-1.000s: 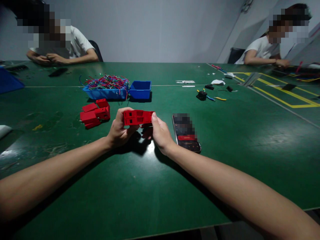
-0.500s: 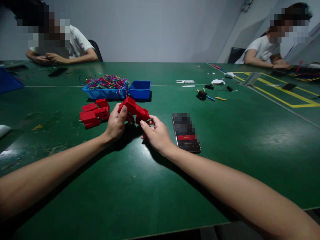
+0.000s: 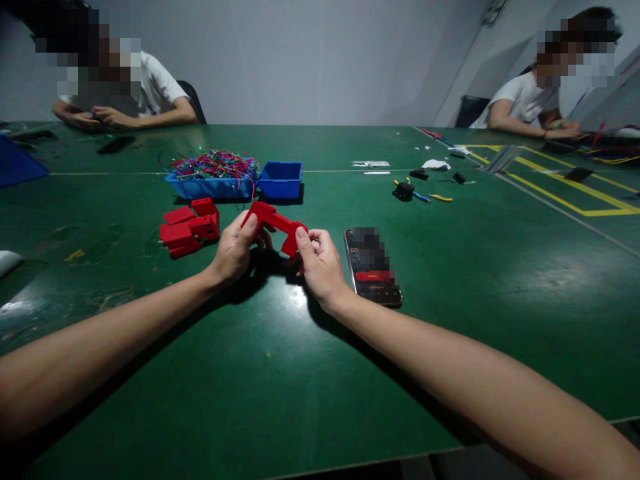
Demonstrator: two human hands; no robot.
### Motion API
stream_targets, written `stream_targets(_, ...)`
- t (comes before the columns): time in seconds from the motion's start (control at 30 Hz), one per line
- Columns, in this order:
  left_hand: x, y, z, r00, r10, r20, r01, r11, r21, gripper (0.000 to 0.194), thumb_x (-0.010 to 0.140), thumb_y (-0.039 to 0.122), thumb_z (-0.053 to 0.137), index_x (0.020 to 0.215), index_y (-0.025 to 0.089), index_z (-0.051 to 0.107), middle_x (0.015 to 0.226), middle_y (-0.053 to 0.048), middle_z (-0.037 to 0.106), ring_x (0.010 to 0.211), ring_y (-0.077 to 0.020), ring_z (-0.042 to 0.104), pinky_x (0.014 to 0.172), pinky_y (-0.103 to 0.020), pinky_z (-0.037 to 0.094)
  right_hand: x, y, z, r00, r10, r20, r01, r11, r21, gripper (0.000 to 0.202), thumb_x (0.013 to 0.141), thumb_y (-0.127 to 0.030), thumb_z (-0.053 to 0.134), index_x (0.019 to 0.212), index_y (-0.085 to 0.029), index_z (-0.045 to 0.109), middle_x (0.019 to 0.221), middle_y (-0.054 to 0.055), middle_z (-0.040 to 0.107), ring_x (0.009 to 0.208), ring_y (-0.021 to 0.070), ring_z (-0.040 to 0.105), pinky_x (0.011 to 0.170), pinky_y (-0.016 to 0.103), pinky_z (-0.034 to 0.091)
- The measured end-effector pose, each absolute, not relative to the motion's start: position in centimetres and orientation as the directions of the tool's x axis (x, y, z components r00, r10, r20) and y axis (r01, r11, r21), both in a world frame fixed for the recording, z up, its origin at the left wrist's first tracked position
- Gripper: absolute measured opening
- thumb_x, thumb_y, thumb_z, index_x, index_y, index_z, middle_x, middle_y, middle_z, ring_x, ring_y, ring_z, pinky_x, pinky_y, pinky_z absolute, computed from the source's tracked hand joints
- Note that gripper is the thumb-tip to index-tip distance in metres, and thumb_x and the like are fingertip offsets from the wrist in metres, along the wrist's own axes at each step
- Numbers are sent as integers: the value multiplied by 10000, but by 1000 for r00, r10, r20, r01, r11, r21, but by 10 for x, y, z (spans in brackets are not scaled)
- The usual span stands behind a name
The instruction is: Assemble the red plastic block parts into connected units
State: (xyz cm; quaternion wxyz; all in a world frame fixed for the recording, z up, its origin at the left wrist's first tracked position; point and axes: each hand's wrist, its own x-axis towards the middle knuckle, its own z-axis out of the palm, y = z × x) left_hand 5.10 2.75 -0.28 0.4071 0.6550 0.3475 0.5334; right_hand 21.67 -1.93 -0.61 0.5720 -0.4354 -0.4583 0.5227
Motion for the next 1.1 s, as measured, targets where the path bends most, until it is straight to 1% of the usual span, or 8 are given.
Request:
stream_targets(0.17, 48, 20, -3, 296, 815, 499, 213, -566, 797, 740, 906, 602, 583, 1464, 177, 346, 951, -46, 658, 758, -181, 633, 758, -333, 531, 215, -18, -2, 71, 997, 7, -270, 26, -962, 524, 776, -694, 655, 904, -214, 488, 647, -63, 624, 457, 95, 587, 455, 223, 403)
stream_targets(0.33, 47, 16, 1, 409, 738, 537, 328, -668, 668, 795, 898, 539, 620, 1498, 171, 251, 1020, -61, 662, 838, -199, 642, 869, -381, 540, 215, -18, 0, 86, 996, -11, -288, 14, -958, 548, 756, -720, 645, 907, -217, 490, 654, -54, 617, 471, 114, 607, 452, 234, 410)
stream_targets(0.53, 49, 21, 0, 259, 787, 559, 480, -608, 633, 564, 947, 554, 512, 1337, 147, 492, 1211, -129, 584, 1132, -251, 574, 1035, -408, 466, 215, -18, -1, 93, 994, 48, -282, 72, -957, 519, 790, -666, 653, 998, -222, 483, 743, -37, 650, 479, 90, 598, 426, 208, 374)
stream_targets(0.67, 48, 28, -2, 218, 844, 490, 540, -522, 660, 425, 967, 496, 447, 1125, 162, 658, 989, -80, 627, 995, -238, 578, 946, -386, 484, 216, -21, 1, 57, 990, 127, -286, 138, -948, 511, 806, -614, 669, 1094, -239, 474, 792, -33, 648, 488, 87, 598, 397, 196, 339)
stream_targets(0.77, 48, 34, -4, 221, 889, 400, 507, -455, 732, 382, 886, 463, 553, 1078, 160, 684, 938, -62, 665, 897, -222, 606, 855, -358, 499, 217, -27, 6, 12, 980, 200, -276, 196, -941, 487, 844, -572, 645, 1170, -260, 462, 846, -17, 641, 508, 92, 594, 394, 210, 347)
stream_targets(0.9, 49, 36, -5, 270, 910, 314, 324, -393, 861, 340, 793, 464, 669, 914, 148, 694, 836, -51, 717, 762, -199, 651, 718, -300, 509, 217, -38, 9, -117, 940, 321, -184, 297, -937, 507, 875, -470, 646, 1306, -294, 446, 1035, 35, 629, 615, 117, 616, 501, 269, 489)
stream_targets(1.0, 49, 35, -4, 286, 908, 305, 316, -390, 865, 328, 756, 480, 714, 778, 154, 692, 761, -48, 724, 726, -204, 668, 688, -294, 514, 217, -41, 6, -190, 903, 386, -139, 364, -921, 538, 882, -421, 647, 1365, -318, 434, 1120, 50, 593, 687, 133, 617, 631, 336, 572)
stream_targets(1.1, 50, 35, -4, 295, 905, 306, 338, -399, 853, 368, 760, 518, 706, 806, 153, 707, 803, -61, 745, 757, -216, 682, 693, -301, 521, 218, -41, 2, -203, 888, 413, -125, 395, -910, 553, 890, -385, 647, 1392, -327, 422, 1121, 50, 583, 712, 137, 611, 676, 357, 586)
